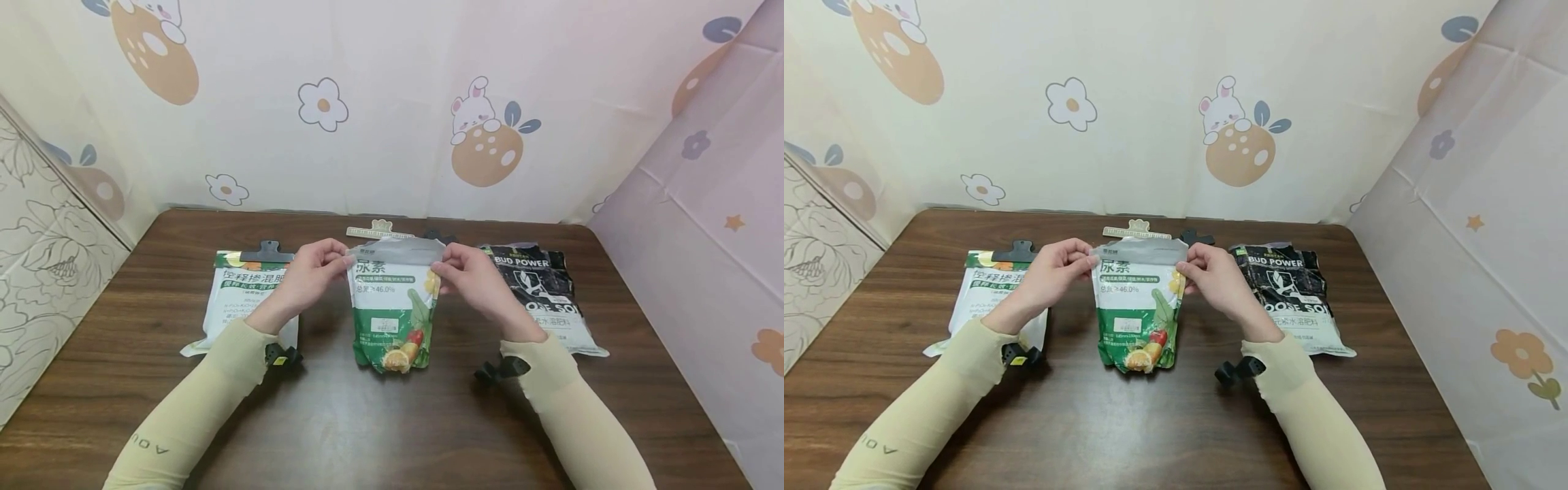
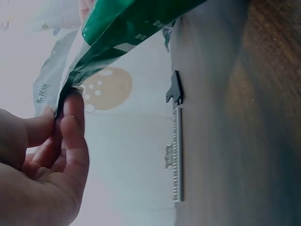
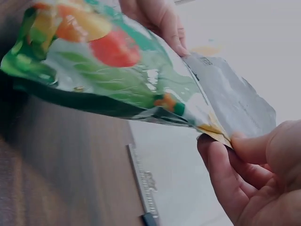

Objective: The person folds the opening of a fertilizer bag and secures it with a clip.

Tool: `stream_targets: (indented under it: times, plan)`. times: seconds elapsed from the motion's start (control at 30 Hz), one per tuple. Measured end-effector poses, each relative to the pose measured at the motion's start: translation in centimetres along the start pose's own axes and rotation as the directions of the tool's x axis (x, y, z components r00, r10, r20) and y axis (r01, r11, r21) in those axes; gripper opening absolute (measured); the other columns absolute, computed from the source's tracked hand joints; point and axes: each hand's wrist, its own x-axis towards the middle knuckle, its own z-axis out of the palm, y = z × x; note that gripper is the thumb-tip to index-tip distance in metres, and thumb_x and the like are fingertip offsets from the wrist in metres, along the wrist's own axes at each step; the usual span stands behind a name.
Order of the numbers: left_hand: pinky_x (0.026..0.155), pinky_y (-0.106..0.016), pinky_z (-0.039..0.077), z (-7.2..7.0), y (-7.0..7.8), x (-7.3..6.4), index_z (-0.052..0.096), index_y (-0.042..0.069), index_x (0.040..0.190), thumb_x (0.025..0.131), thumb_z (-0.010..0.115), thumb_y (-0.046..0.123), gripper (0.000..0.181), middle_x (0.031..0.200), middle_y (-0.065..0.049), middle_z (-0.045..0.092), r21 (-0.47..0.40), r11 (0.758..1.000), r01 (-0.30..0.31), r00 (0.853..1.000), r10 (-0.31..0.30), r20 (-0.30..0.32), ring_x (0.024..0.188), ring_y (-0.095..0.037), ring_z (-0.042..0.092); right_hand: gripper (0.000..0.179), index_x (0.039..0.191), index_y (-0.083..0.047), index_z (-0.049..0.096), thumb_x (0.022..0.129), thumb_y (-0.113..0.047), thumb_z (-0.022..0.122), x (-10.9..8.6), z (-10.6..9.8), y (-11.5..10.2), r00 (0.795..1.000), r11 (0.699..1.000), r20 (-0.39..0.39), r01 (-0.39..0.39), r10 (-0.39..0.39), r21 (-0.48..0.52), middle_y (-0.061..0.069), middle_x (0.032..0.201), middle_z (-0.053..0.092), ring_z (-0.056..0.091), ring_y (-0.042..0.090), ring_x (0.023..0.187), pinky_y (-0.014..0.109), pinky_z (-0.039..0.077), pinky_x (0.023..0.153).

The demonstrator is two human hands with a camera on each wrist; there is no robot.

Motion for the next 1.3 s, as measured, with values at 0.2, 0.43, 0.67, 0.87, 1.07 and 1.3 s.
stream_targets:
  times: [0.2,0.43,0.67,0.87,1.07,1.3]
  plan:
    - [0.076,-0.039,0.050,-0.8,0.8,-0.4,0.069,0.008,0.099,0.096,0.069,0.021,0.014,0.087,-0.003,0.072,0.053,0.994,-0.092,0.996,0.093,-0.011,0.084,-0.030,0.064,0.015,0.086,-0.003,0.058,0.096,-0.010,0.066,-0.6,-1.1,-0.9,0.996,0.997,0.053,0.068,-0.065,-0.044,0.009,0.078,0.071,0.068,0.029,0.070,0.030,0.051,0.056]
    - [0.067,-0.035,0.047,-1.6,1.5,-0.9,0.072,0.010,0.095,0.093,0.073,0.018,0.008,0.088,-0.003,0.069,0.080,0.980,-0.180,0.984,0.180,0.001,0.079,-0.033,0.059,0.016,0.082,-0.005,0.060,0.092,-0.008,0.071,-1.4,-1.9,-2.1,0.986,0.986,0.102,0.142,-0.132,-0.091,0.006,0.080,0.073,0.068,0.020,0.068,0.038,0.054,0.063]
    - [0.066,-0.032,0.046,-2.0,2.0,-1.2,0.071,0.009,0.095,0.093,0.073,0.015,0.006,0.091,-0.003,0.069,0.072,0.974,-0.215,0.977,0.214,0.011,0.079,-0.035,0.057,0.014,0.079,-0.007,0.065,0.091,-0.008,0.073,-2.1,-2.0,-2.9,0.980,0.972,0.078,0.190,-0.181,-0.140,0.003,0.079,0.073,0.068,0.021,0.068,0.040,0.055,0.065]
    - [0.068,-0.032,0.050,-2.2,1.8,-1.2,0.071,0.009,0.096,0.093,0.072,0.011,0.004,0.092,-0.002,0.069,0.075,0.958,-0.277,0.960,0.272,0.062,0.080,-0.030,0.060,0.016,0.078,-0.010,0.064,0.091,-0.007,0.073,-2.4,-2.3,-3.1,0.972,0.957,0.083,0.231,-0.219,-0.178,0.002,0.082,0.073,0.067,0.023,0.071,0.036,0.055,0.064]
    - [0.072,-0.039,0.051,-3.0,1.6,-1.1,0.072,0.010,0.095,0.092,0.073,0.012,0.003,0.090,0.001,0.069,0.060,0.951,-0.304,0.946,0.293,0.141,0.082,-0.021,0.061,0.011,0.084,-0.012,0.068,0.090,-0.006,0.074,-2.5,-2.5,-3.3,0.964,0.950,0.112,0.256,-0.239,-0.176,0.000,0.085,0.073,0.067,0.022,0.074,0.034,0.056,0.066]
    - [0.073,-0.036,0.051,-3.4,1.6,-1.1,0.073,0.013,0.099,0.093,0.072,0.014,0.006,0.093,0.000,0.070,0.028,0.956,-0.293,0.942,0.283,0.178,0.084,-0.022,0.061,0.009,0.086,-0.013,0.070,0.091,-0.006,0.073,-2.5,-2.4,-3.5,0.967,0.950,0.111,0.247,-0.229,-0.190,-0.001,0.082,0.072,0.064,0.019,0.071,0.035,0.054,0.065]
